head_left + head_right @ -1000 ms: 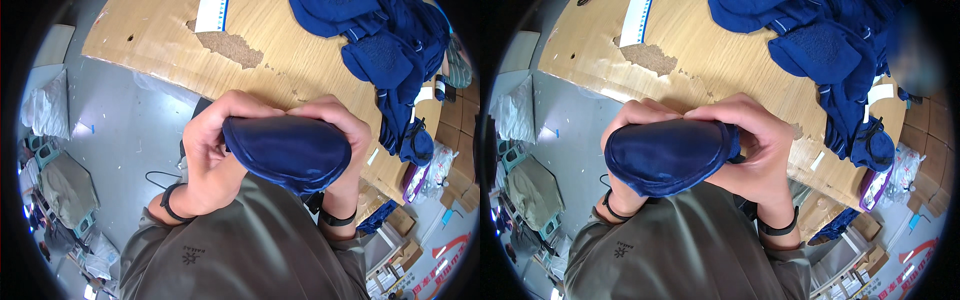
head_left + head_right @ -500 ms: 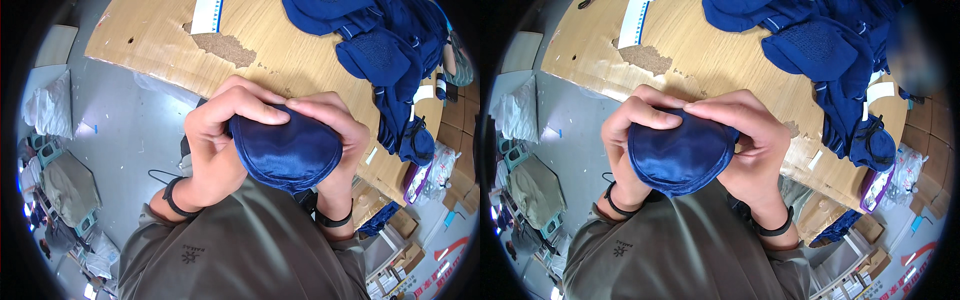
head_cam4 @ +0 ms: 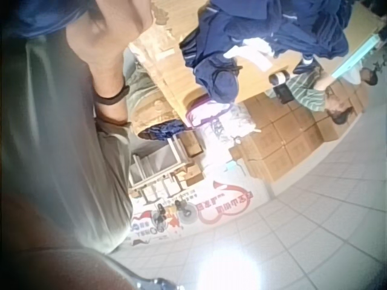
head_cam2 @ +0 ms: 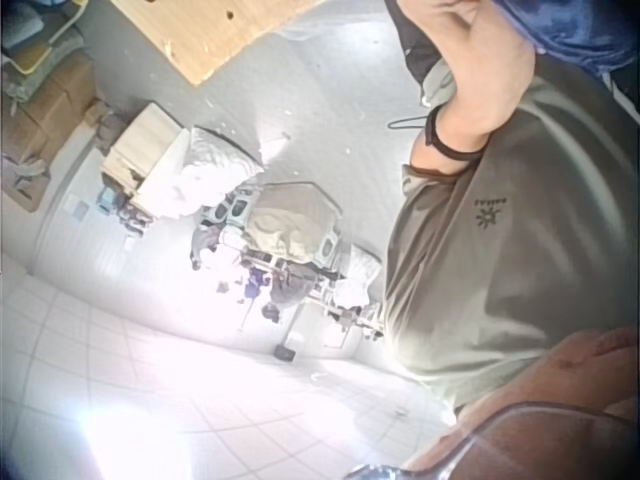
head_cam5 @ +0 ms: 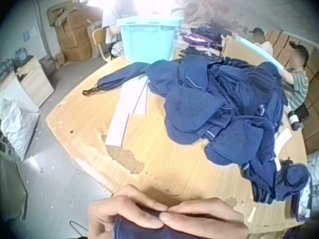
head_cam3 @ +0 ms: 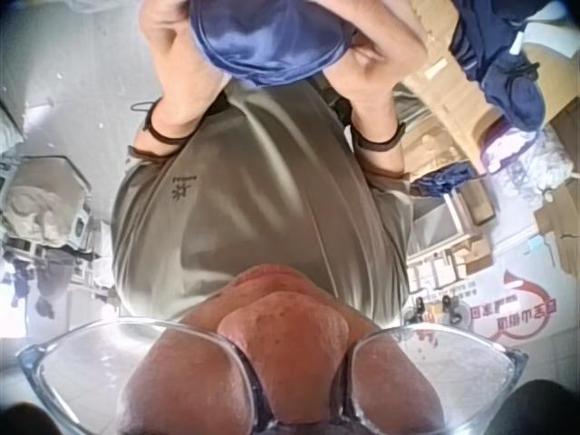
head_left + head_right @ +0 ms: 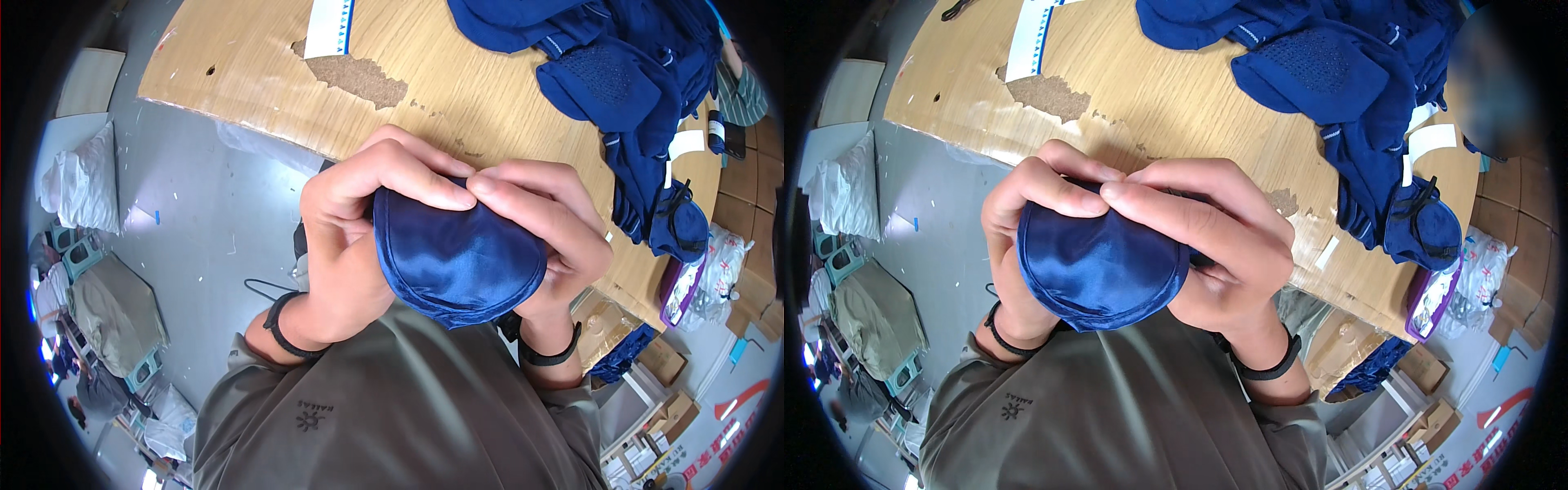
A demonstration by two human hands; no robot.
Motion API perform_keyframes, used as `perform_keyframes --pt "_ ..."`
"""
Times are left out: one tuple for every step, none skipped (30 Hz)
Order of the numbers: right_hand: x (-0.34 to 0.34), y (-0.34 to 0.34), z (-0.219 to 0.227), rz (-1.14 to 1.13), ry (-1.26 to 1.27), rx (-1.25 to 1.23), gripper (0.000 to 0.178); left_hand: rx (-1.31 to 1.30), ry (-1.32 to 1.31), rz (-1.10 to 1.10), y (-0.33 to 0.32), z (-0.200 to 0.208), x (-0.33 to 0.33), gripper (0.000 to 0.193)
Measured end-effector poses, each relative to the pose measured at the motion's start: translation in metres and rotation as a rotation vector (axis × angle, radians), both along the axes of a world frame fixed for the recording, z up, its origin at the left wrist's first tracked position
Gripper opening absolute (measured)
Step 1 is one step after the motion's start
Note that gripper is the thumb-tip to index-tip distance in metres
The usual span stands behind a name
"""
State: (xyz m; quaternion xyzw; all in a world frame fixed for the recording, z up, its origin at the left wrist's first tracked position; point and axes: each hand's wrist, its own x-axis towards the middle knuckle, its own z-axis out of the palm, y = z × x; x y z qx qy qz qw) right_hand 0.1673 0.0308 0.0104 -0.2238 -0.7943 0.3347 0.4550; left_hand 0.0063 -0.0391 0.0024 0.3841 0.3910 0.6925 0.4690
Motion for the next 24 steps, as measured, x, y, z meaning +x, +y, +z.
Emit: perform_keyframes --pt "0.0 -0.001 0.0 0.0 0.001 0.001 0.033 -0.005 -0.053 -0.029 -0.001 0.001 0.0 0.008" --pt "0.0 -0.001 0.002 0.004 -0.001 0.022 0.034 -0.004 -0.053 -0.03 -0.002 0.001 0.0 0.008" --pt "0.001 -0.002 0.003 0.008 -0.002 0.044 0.036 -0.005 -0.105 -0.059 -0.003 0.001 -0.001 0.009" --pt "-0.001 -0.003 0.006 0.008 -0.001 0.045 0.036 -0.007 -0.157 -0.087 -0.004 0.001 -0.002 0.009" --pt "-0.003 -0.004 0.011 0.003 -0.018 0.051 0.038 -0.007 -0.156 -0.087 -0.005 0.002 -0.002 0.009" --pt "-0.004 -0.005 0.013 -0.003 -0.036 0.057 0.04 -0.01 -0.205 -0.1 -0.005 0.003 -0.002 0.009" --pt "-0.002 -0.005 0.013 -0.003 -0.036 0.059 0.04 -0.013 -0.254 -0.113 -0.005 0.003 -0.002 0.01" --pt "0.0 -0.004 0.013 0.009 -0.042 0.047 0.041 -0.011 -0.254 -0.114 -0.004 0.003 -0.001 0.01" --pt "0.002 -0.003 0.013 0.021 -0.048 0.034 0.042 -0.024 -0.265 -0.11 -0.001 0.002 0.001 0.01" --pt "0.003 -0.003 0.011 0.021 -0.047 0.036 0.042 -0.037 -0.274 -0.105 0.001 0.002 0.001 0.011" --pt "0.005 -0.002 0.01 0.012 -0.051 0.01 0.041 -0.037 -0.272 -0.105 0.001 0.002 0.0 0.011" --pt "0.006 -0.002 0.009 0.004 -0.055 -0.015 0.041 -0.074 -0.28 -0.148 0.0 0.002 -0.003 0.011" --pt "0.006 -0.002 0.009 0.004 -0.055 -0.014 0.041 -0.111 -0.29 -0.19 0.0 0.001 -0.005 0.012" --pt "0.007 -0.002 0.009 0.0 -0.056 -0.033 0.04 -0.111 -0.29 -0.19 0.0 0.001 -0.003 0.012" --pt "0.007 -0.002 0.01 -0.004 -0.057 -0.052 0.04 -0.089 -0.268 -0.162 0.001 0.002 0.0 0.014" --pt "0.009 -0.001 0.009 -0.005 -0.057 -0.052 0.04 -0.068 -0.247 -0.135 0.002 0.003 0.003 0.016" --pt "0.01 -0.001 0.009 0.0 -0.036 -0.075 0.039 -0.068 -0.246 -0.136 0.001 0.003 0.004 0.016" --pt "0.01 0.0 0.008 0.005 -0.016 -0.099 0.039 -0.048 -0.17 -0.11 0.0 0.002 0.005 0.017" --pt "0.011 0.001 0.007 0.003 -0.016 -0.097 0.039 -0.026 -0.095 -0.085 0.001 0.001 0.006 0.019" --pt "0.012 0.002 0.006 0.008 0.013 -0.123 0.038 -0.025 -0.095 -0.087 0.001 0.004 0.006 0.019" --pt "0.012 0.003 0.005 0.014 0.041 -0.15 0.037 -0.067 0.031 -0.054 0.0 0.008 0.004 0.014" --pt "0.013 0.003 0.004 0.012 0.043 -0.149 0.037 -0.109 0.159 -0.02 0.0 0.01 0.004 0.012" --pt "0.013 0.003 0.002 0.019 0.058 -0.179 0.037 -0.109 0.161 -0.022 0.0 0.01 0.005 0.012" --pt "0.013 0.003 0.0 0.027 0.073 -0.209 0.036 -0.123 0.204 0.004 0.0 0.01 0.006 0.014"
